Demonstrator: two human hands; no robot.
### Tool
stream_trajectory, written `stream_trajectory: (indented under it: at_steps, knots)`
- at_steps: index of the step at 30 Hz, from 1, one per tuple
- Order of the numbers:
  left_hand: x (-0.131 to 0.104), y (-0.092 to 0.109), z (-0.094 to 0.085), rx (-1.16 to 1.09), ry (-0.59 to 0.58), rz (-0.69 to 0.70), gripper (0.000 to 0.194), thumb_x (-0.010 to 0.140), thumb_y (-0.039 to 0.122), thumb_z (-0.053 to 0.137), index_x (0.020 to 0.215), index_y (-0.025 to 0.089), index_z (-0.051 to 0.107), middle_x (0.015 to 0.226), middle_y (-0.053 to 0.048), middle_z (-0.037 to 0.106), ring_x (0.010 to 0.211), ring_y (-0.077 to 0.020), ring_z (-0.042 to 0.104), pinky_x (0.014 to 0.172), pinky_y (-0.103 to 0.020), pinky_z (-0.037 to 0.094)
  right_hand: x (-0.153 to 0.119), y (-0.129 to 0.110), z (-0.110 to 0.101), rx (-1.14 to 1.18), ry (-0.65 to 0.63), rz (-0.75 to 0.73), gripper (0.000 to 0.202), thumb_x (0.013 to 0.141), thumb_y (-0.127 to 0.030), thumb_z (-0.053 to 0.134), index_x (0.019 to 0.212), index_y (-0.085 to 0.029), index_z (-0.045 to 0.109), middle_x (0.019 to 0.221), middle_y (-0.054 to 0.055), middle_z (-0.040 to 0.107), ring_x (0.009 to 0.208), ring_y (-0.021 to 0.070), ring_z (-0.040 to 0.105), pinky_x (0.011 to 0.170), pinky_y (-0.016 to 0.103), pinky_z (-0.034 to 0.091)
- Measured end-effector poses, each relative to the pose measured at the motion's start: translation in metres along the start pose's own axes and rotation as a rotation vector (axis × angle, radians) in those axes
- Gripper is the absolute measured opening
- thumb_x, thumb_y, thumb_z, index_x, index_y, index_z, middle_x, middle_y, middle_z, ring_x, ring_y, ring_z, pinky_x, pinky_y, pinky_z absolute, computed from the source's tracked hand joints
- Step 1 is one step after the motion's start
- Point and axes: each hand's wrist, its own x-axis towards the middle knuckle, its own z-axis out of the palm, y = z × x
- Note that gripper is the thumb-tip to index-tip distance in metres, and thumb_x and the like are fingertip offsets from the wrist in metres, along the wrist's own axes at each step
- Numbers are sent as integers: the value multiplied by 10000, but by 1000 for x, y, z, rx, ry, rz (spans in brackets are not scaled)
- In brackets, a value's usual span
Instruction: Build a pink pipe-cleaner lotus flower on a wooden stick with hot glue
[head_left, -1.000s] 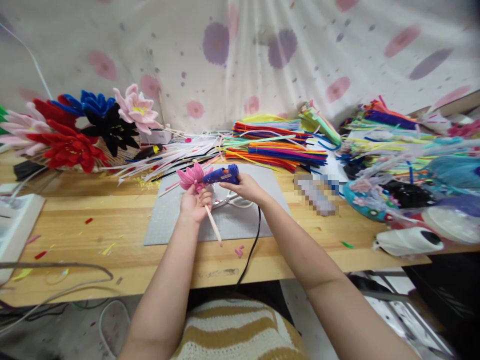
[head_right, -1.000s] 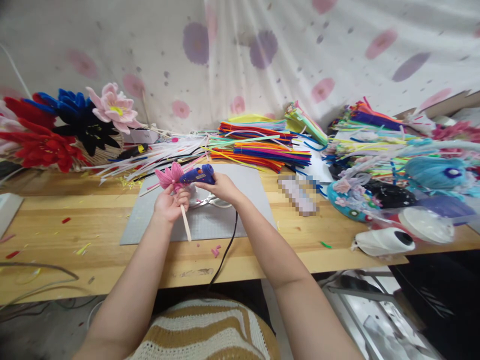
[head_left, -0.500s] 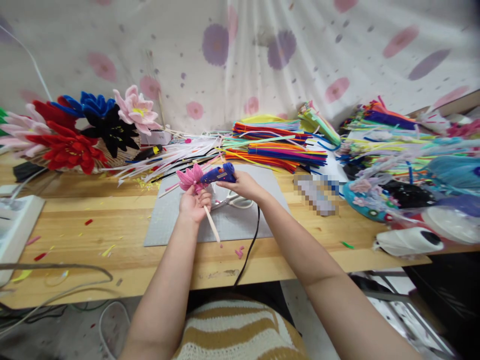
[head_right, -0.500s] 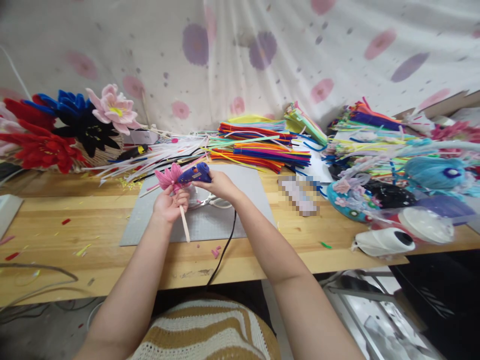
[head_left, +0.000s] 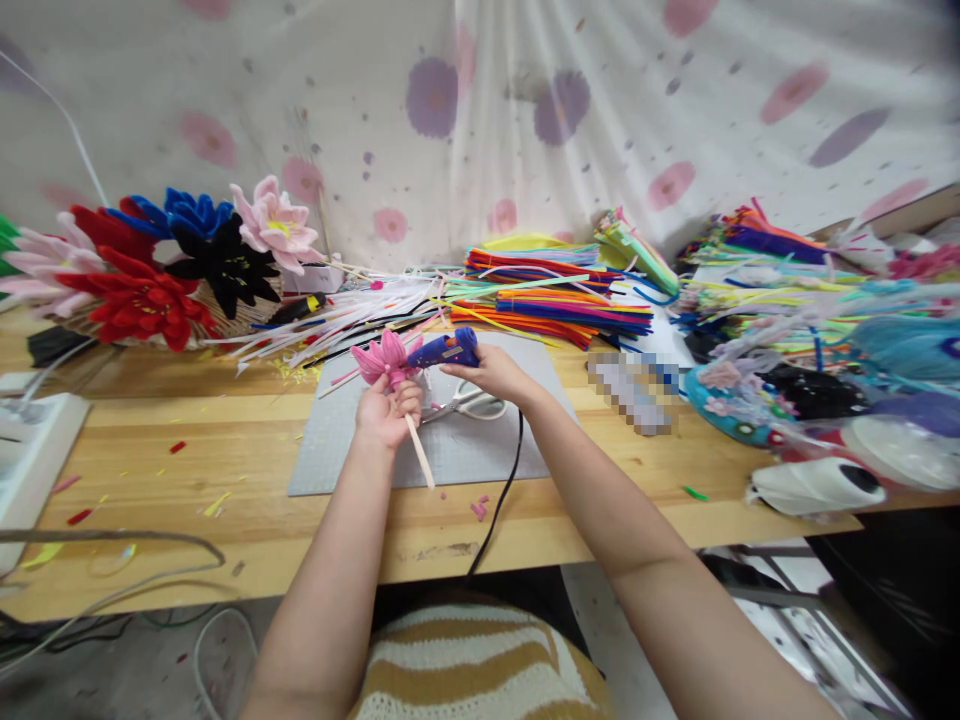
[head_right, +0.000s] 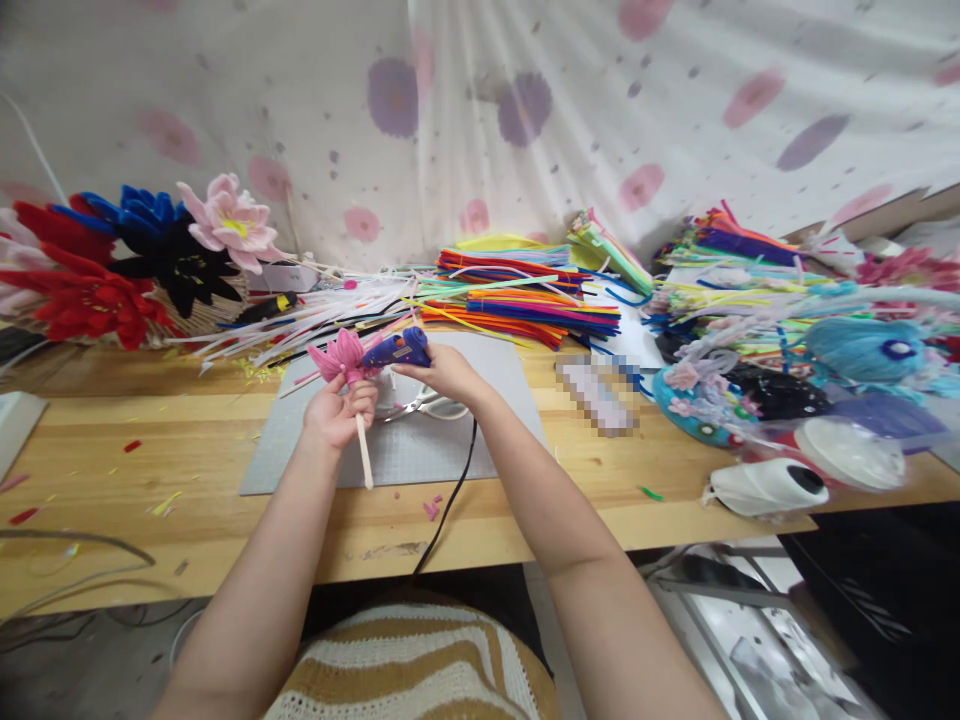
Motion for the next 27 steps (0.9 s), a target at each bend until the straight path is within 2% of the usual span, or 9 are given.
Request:
stream_trajectory:
  at_steps: [5, 14, 27]
  knots:
    - [0, -3, 3, 8, 23, 14, 325, 894, 348, 315, 619, 176, 321, 487, 54, 281, 355, -45, 242, 273, -140, 174, 0, -3, -1, -2, -28, -4, 444, 687, -495, 592, 948, -137, 626, 836, 53, 646, 738, 154, 564, 698, 270, 431]
    - [-2, -5, 4, 33, 58, 46, 332, 891, 356, 311, 610, 180, 295, 496, 61, 240, 348, -40, 214, 275, -141, 179, 6, -9, 1, -75, -39, -102, 420, 700, -481, 587, 966, -158, 621, 862, 35, 651, 765, 152, 569, 689, 247, 416]
    - [-2, -4, 5, 32, 36, 23, 347, 895, 346, 305, 594, 175, 311, 499, 56, 249, 354, -41, 243, 275, -140, 179, -1, -4, -6, -40, -41, -37, 449, 704, -481, 589, 1001, -146, 618, 902, 55, 658, 820, 175, 584, 716, 263, 425]
